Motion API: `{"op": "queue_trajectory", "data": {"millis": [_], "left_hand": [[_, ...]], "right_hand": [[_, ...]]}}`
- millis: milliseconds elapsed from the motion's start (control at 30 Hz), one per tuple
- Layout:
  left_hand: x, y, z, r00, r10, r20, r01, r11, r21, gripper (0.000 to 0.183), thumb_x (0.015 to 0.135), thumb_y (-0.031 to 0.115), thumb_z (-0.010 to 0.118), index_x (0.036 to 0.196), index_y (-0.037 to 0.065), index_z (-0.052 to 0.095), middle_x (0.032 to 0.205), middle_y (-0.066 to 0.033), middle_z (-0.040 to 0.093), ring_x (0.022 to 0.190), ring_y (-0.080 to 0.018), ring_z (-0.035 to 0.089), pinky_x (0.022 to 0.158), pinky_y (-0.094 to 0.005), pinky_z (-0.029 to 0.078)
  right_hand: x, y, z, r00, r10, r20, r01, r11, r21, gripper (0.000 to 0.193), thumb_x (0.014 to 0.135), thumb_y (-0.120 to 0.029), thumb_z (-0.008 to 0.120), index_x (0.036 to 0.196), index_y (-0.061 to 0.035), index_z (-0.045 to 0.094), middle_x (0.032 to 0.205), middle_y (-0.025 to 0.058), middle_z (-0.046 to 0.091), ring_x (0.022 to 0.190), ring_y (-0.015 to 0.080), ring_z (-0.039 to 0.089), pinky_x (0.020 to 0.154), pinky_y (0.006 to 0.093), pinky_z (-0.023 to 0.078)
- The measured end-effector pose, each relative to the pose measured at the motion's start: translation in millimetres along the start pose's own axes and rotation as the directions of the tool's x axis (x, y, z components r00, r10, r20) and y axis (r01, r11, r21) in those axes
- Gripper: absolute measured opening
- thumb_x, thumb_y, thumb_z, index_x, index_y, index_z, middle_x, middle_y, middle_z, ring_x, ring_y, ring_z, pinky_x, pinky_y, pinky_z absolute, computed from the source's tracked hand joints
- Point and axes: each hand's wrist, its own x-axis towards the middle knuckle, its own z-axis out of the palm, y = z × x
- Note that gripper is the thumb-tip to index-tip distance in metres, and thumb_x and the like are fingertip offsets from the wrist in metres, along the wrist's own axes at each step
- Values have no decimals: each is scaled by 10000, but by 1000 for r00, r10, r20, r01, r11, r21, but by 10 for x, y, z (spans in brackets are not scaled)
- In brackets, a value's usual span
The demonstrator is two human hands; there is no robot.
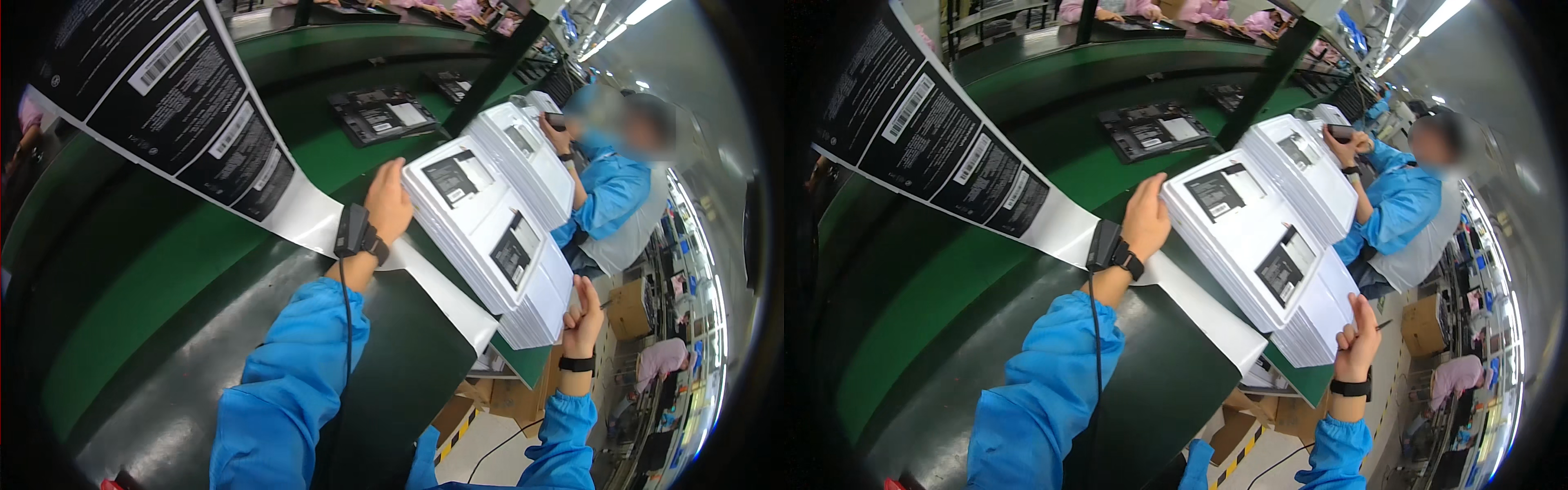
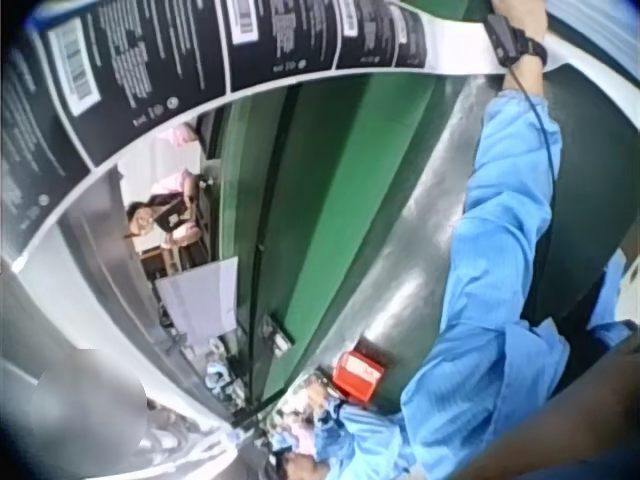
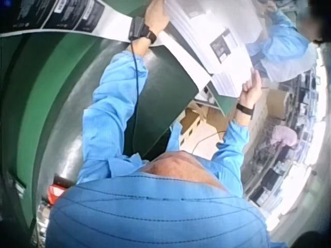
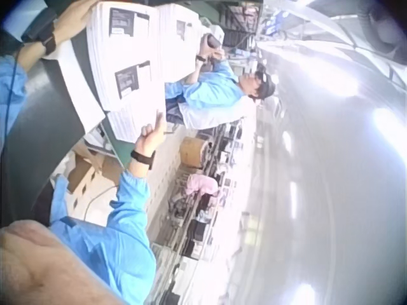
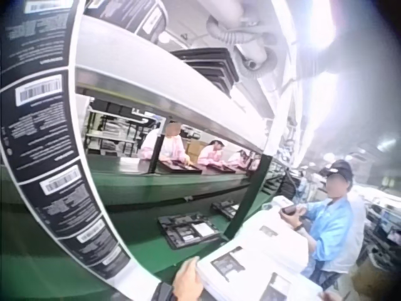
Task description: Assembling internal components of a handheld electronic device and applying product labels to batteries on an assembly line.
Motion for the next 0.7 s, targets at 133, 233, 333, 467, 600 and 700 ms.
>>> {"op": "queue_trajectory", "data": {"millis": [133,233,333,467,600,700], "left_hand": [[38,237,-98,986,140,-88,-137,990,35,457,885,-60,485,1330,9,563,1375,-207,541,1263,-416,543,1077,-439,452],[-11,558,-166,974,202,-103,-202,979,13,443,891,-55,507,1326,6,563,1363,-207,547,1256,-409,553,1072,-436,451],[-183,752,-275,955,289,-70,-286,957,46,427,883,-51,539,1309,-17,559,1358,-240,539,1259,-433,542,1077,-452,446],[-723,841,-243,902,398,167,-413,908,70,425,828,-58,615,1249,-11,587,1339,-241,528,1188,-436,573,1027,-482,493],[-818,1539,-807,635,699,329,-740,673,-3,506,760,-30,709,1254,48,634,1335,-182,562,1215,-402,591,980,-439,531],[-785,1866,-1266,567,792,227,-811,585,-14,528,697,-44,736,1210,73,689,1323,-164,583,1122,-366,658,897,-444,572]], "right_hand": [[-297,-406,-310,992,-123,-26,122,992,-30,214,1003,-207,636,1122,-33,670,1147,77,725,467,30,282,425,214,234],[-785,-393,-148,962,-258,93,271,949,-160,178,1033,-205,606,1000,-45,679,854,18,683,463,19,348,420,220,246],[-1396,158,19,933,-253,256,338,861,-381,207,1021,-200,632,932,-36,722,729,9,701,522,18,448,465,219,329],[-2256,944,298,801,121,587,-5,981,-196,154,978,-96,682,1054,17,751,825,72,751,702,99,672,620,230,501],[-2375,829,898,340,161,926,295,917,-268,299,997,-200,673,1235,-19,679,882,142,754,740,190,717,694,319,544],[-2367,1015,1354,240,223,945,428,850,-309,414,992,-250,654,1323,-7,597,870,148,730,783,288,708,739,408,544]]}}
